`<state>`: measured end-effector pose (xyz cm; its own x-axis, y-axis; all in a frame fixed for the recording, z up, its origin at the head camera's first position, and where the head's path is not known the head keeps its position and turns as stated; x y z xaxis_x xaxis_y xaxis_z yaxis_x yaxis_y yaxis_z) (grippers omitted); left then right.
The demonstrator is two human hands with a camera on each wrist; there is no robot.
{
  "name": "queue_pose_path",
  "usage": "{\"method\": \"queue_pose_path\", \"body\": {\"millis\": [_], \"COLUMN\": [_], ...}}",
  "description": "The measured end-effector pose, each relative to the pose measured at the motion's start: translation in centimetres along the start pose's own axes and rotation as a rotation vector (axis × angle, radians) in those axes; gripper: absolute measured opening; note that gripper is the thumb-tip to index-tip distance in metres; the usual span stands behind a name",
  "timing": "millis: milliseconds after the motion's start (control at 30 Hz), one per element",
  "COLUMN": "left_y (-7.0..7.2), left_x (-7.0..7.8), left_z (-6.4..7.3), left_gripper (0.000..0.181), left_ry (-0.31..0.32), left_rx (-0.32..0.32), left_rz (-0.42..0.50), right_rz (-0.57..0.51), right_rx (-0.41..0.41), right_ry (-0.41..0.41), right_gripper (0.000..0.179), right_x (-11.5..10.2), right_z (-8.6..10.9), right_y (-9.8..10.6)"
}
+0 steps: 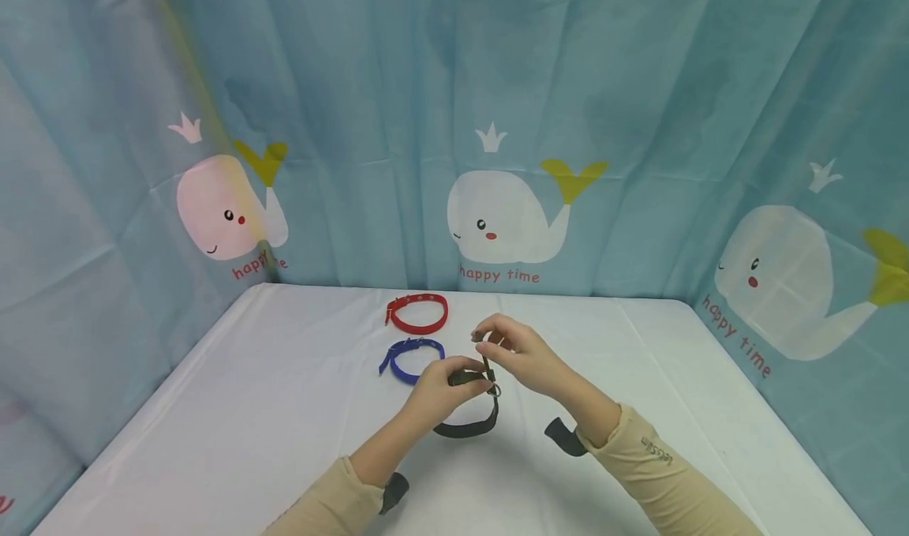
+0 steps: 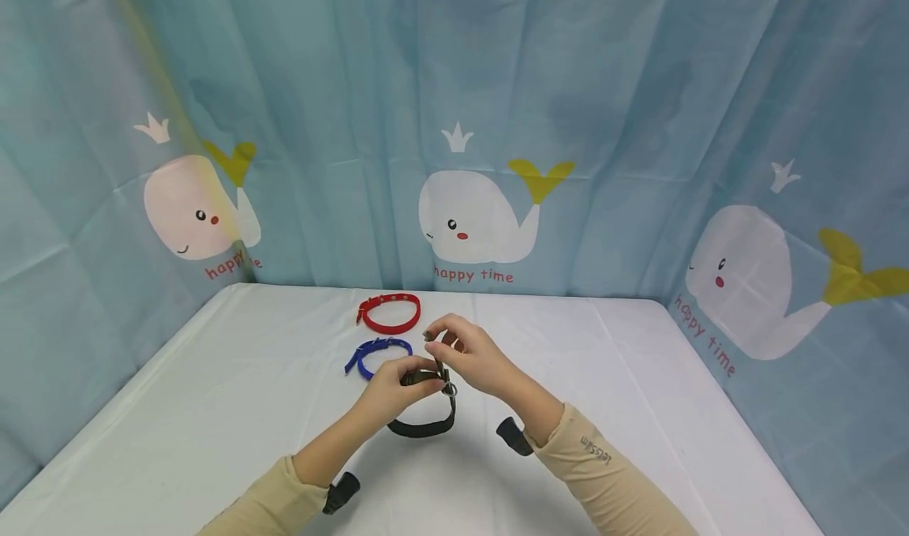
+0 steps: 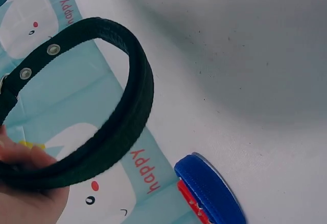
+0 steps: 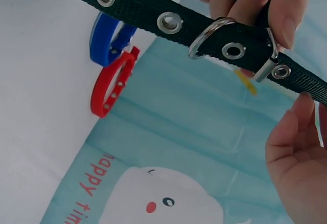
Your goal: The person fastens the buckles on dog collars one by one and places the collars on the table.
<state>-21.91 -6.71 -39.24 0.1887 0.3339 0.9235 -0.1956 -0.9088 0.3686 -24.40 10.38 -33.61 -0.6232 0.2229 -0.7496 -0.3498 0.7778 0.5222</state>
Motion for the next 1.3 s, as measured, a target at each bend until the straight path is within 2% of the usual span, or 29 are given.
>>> {"method": "queue_pose_path", "body": {"millis": [267,500,600,700,867,967,1133,1300], "left_y": [0.4,0.1,0.0,0.1,0.4,0.6,0.7,0.7], "left_x": [-0.1,-0.3,-0.1,0.2,0.6,0.8,0.7,0.9], "left_z": [-0.1,-0.4,-0.3,-0.2,-0.1,-0.2,-0.3,-0.1], "left_gripper": [0.035,0.03,0.03,0.031,0.032,0.033,0.032,0.033], "left_ry": [0.081,0.041,0.045,0.094,0.186,0.217,0.256,0.268], "left_rx": [-0.074,-0.085,-0.074,-0.066,-0.075,-0.087,-0.101,-0.109], "left_rz": [0.06,0.057,0.035,0.053,0.175,0.226,0.257,0.238], "right_rz": [-0.041,-0.073,-0.076,-0.084,-0.104,-0.131,-0.156,-0.181], "right_rx": [0.013,0.009,0.017,0.029,0.054,0.064,0.076,0.064], "right_ry": [-0.036,-0.05,-0.049,-0.048,-0.042,-0.032,-0.026,-0.026], "right_gripper": [0.014,0.016,0.016,0.016,0.015,0.016,0.016,0.017], "right_x": [0.1,0.1,0.1,0.2,0.6,0.7,0.8,0.9], "right_z": [0.1,0.1,0.0,0.1,0.3,0.4,0.4,0.6], "right_y": [0.5,0.3,0.2,0.3,0.5,0.6,0.7,0.7]}}
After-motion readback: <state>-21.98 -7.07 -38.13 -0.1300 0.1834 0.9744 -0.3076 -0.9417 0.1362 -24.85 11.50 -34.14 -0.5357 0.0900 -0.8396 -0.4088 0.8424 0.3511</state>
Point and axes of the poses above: each hand's wrist, its own z-axis away from the middle knuckle, its own y-axis out of the back of the hand, x = y × z, the point moved 1 cm from there along -z, towards the middle knuckle, and after that the axes turned 2 degrees about y, right-handed, at the moved point
